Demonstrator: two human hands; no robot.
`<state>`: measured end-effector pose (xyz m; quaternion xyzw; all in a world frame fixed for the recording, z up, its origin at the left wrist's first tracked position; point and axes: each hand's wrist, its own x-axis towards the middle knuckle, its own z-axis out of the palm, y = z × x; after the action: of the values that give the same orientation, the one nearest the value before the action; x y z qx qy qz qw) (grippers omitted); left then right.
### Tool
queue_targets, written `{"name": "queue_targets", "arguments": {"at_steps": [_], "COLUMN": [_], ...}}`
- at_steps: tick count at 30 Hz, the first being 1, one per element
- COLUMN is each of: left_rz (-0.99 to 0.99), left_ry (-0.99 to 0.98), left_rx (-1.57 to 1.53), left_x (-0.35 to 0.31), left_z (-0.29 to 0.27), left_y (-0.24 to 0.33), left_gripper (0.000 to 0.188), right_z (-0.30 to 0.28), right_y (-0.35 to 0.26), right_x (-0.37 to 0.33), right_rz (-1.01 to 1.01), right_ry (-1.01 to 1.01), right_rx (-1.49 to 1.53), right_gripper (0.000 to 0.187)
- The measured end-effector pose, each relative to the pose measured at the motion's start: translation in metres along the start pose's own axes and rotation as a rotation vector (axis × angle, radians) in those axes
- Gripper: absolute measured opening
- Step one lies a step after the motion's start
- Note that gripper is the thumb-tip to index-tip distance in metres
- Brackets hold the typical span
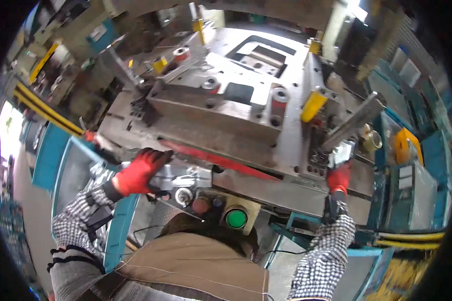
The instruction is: Operating a large industrial metal press to stamp metal components.
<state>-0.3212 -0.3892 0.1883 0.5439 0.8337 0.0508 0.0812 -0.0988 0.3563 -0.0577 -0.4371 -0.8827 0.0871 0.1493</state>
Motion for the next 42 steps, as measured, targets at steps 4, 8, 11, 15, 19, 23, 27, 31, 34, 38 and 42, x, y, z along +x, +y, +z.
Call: {"name": "queue_targets", "arguments": {"at_steps": [4,8,11,15,19,23,27,31,34,38,42], "left_rz": [-0.115,-0.035,-0.016,-0.055,-0.077,-0.123,-0.006,0.066,0.058,0.085,-0.005], "left_ry": [-0.098,0.015,0.137,0.145,0.039,-0.012,0.114,0.201,0.069,0.231,0.303], "left_rx": [0.136,0.202,0.301,0.298,0.381,0.393,0.324,0.261,0.153,-0.042,-0.159], "left_x": [0.004,0.050,0.081,0.081,0.090,0.087,0.096,0.086,0.075,0.057,0.019], "left_z": [0.090,0.144,0.189,0.224,0.214,0.235,0.244,0.262,0.224,0.207,0.162], "left_y": [-0.007,0.001,-0.006,-0.016,-0.006,-0.016,-0.031,-0.054,-0.047,-0.050,-0.063], "left_gripper": [0.134,0.129,0.117,0.108,0.112,0.117,0.129,0.135,0.123,0.106,0.099], "right_z": [-0.010,-0.067,-0.092,-0.136,-0.194,-0.262,-0.269,-0.253,-0.214,-0.158,-0.129], "right_y": [-0.047,-0.047,-0.012,0.025,0.056,-0.093,-0.226,-0.367,-0.437,-0.497,-0.551], "right_x": [-0.011,-0.022,-0.049,-0.102,-0.165,-0.222,-0.189,-0.105,-0.027,0.055,0.076], "right_rz": [0.029,0.081,-0.036,-0.056,0.108,-0.102,-0.569,-0.935,-1.078,-1.049,-0.995], "right_ry": [-0.090,-0.107,0.089,0.036,-0.433,-0.590,-0.577,-0.472,-0.421,-0.632,-0.869], "right_rx": [0.209,0.113,0.362,0.680,1.220,1.067,0.931,0.836,0.622,0.530,0.349], "right_gripper": [0.127,0.134,0.134,0.109,0.098,0.124,0.157,0.138,0.131,0.127,0.118]}}
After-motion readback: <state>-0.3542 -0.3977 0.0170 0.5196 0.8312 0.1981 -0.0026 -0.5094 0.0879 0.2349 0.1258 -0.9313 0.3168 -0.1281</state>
